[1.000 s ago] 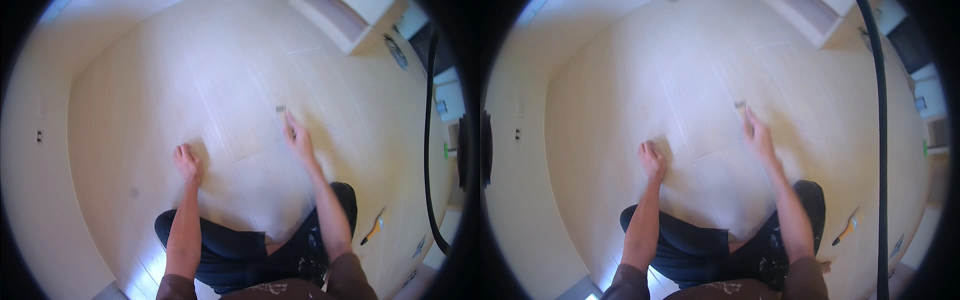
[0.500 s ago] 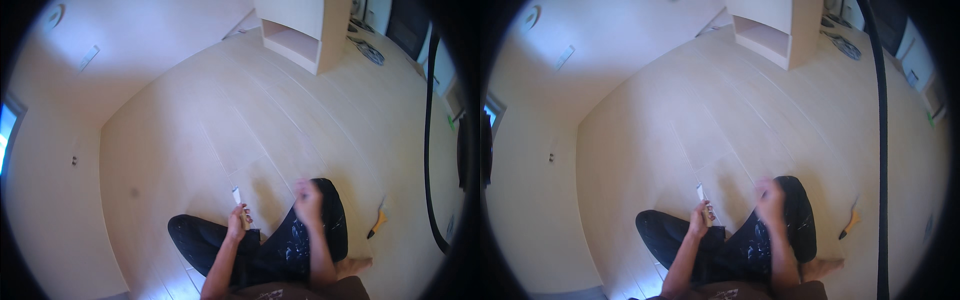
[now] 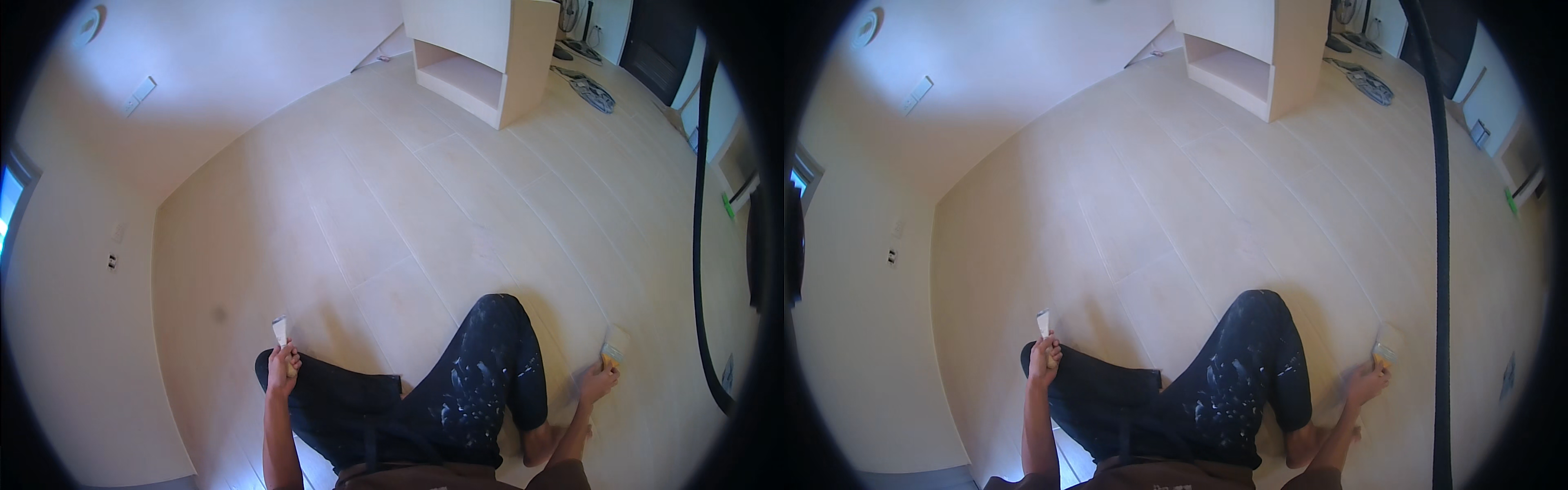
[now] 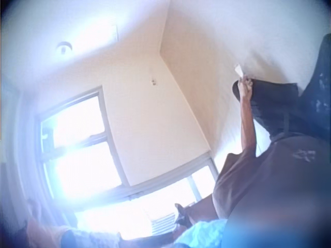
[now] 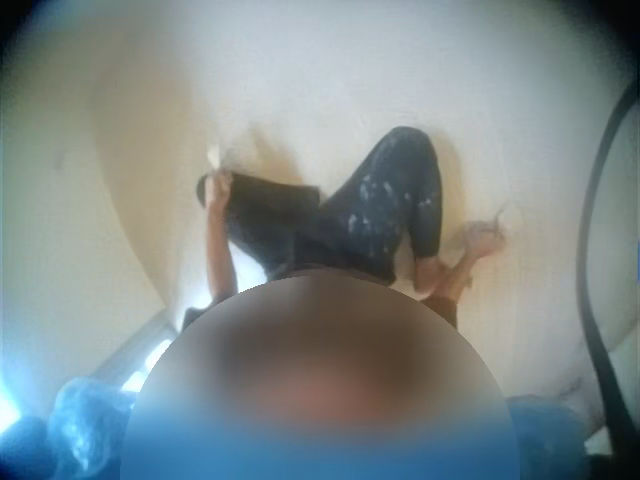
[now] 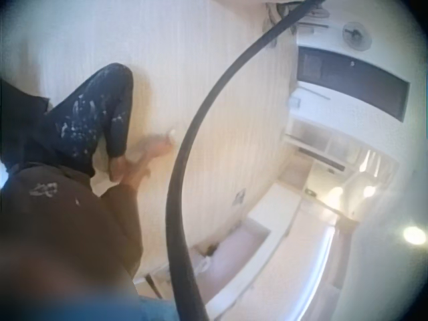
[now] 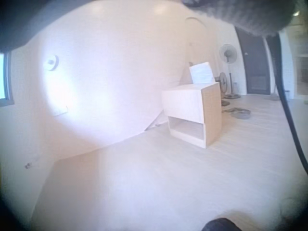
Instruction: The person sits on a tiled floor and uses a small brush to apply grout into the seams between tiles. They then use a small scraper tool to smooth and remove excess grout from the tile surfaces.
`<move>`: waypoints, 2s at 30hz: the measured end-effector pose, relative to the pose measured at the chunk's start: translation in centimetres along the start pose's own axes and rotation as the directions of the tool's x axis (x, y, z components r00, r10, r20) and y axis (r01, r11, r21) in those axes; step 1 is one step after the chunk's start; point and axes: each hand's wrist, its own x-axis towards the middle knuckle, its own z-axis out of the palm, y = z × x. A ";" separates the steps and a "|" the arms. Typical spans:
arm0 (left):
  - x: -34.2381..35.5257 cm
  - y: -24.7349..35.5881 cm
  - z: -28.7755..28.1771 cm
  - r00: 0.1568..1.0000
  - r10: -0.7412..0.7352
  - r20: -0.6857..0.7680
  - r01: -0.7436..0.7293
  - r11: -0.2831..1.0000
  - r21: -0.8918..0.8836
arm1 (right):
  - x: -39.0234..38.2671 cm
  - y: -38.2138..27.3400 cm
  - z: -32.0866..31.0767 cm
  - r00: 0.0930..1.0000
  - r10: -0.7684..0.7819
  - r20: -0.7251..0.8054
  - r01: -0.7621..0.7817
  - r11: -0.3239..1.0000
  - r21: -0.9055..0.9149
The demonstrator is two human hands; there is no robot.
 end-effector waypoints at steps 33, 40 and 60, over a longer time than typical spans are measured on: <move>3.3 2.4 -0.9 0.624 0.768 -0.146 -0.237 0.364 0.901 | -25.3 -45.7 -18.2 -0.115 -0.982 0.148 0.444 0.082 0.892; 3.2 2.8 -0.1 0.641 0.750 -0.162 -0.230 0.389 0.892 | -27.1 -48.0 -11.1 -0.167 -0.977 0.132 0.393 0.057 0.918; 3.6 2.8 0.3 0.661 0.718 -0.219 -0.230 0.471 0.851 | -27.0 -54.1 -8.0 -0.236 -0.957 0.171 0.276 0.103 0.956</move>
